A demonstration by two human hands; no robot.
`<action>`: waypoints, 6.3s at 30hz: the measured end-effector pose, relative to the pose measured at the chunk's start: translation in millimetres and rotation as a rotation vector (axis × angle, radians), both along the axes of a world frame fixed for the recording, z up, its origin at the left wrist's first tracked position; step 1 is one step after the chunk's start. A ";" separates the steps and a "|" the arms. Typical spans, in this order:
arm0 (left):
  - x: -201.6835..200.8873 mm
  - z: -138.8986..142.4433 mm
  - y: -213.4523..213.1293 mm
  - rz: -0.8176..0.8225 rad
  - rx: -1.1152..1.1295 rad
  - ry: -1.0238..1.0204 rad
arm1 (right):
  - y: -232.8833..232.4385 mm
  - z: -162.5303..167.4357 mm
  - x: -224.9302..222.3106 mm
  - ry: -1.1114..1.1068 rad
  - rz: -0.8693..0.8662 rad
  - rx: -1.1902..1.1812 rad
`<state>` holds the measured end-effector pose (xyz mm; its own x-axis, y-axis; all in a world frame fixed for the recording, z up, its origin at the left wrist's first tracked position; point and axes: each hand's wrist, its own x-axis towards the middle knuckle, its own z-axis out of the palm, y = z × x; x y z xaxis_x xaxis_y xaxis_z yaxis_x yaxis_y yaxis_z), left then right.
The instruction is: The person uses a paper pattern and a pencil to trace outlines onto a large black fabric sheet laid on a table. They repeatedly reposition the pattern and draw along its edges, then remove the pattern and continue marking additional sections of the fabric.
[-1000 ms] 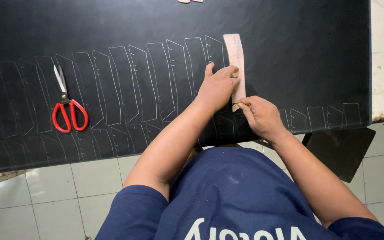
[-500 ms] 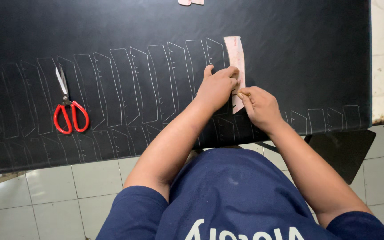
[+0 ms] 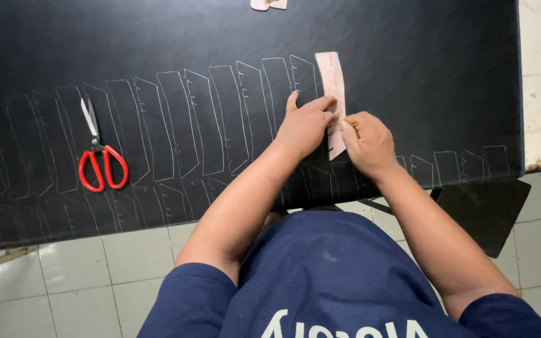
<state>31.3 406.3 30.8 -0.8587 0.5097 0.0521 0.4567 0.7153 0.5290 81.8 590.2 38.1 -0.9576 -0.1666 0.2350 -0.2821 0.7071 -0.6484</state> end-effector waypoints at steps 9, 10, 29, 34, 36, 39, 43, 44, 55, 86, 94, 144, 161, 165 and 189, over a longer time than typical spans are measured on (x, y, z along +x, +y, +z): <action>40.7 -47.8 29.7 0.578 0.501 -0.312 | 6.8 -27.8 14.5 -0.622 -0.329 -0.394; 40.3 -52.2 34.3 0.638 0.544 -0.359 | 8.6 -28.7 15.9 -0.696 -0.365 -0.490; 32.7 6.0 69.8 0.369 0.414 0.086 | 139.6 -21.5 -24.3 -1.074 0.036 -0.703; 27.8 -8.5 69.6 0.395 -0.024 -0.063 | 108.3 -30.8 -36.8 -0.622 0.016 -0.495; 21.3 -13.2 67.5 0.368 -0.062 -0.093 | 101.1 -33.0 -44.3 -0.569 -0.025 -0.488; 15.4 -18.9 64.0 0.344 -0.054 -0.104 | 94.2 -35.8 -42.4 -0.525 -0.062 -0.431; 11.3 -23.5 58.7 0.343 0.011 -0.118 | 93.4 -34.0 -36.0 -0.449 -0.027 -0.254; 12.2 -24.7 57.8 0.344 0.038 -0.120 | 94.7 -33.3 -34.2 -0.427 -0.007 -0.244; 13.1 -28.9 55.5 0.323 0.101 -0.124 | 99.9 -37.0 -28.0 -0.267 0.064 -0.118; 18.0 -36.2 52.2 0.254 0.086 -0.039 | 94.4 -28.0 -20.4 -0.269 0.029 -0.091; 18.0 -37.4 52.2 0.257 0.064 -0.044 | 93.8 -28.2 -21.0 -0.268 0.041 -0.074; 39.2 -33.0 98.6 0.080 -0.215 0.408 | 53.3 10.8 -123.8 -0.078 0.266 0.122; 33.3 -21.8 86.4 0.043 -0.117 0.308 | 38.8 6.2 -149.3 0.042 0.253 0.107; 31.5 -18.7 84.3 0.041 -0.108 0.292 | 38.7 8.4 -154.8 0.063 0.253 0.114; 29.9 -23.4 85.5 0.052 -0.124 0.278 | 42.1 -2.5 -164.7 0.063 0.185 0.021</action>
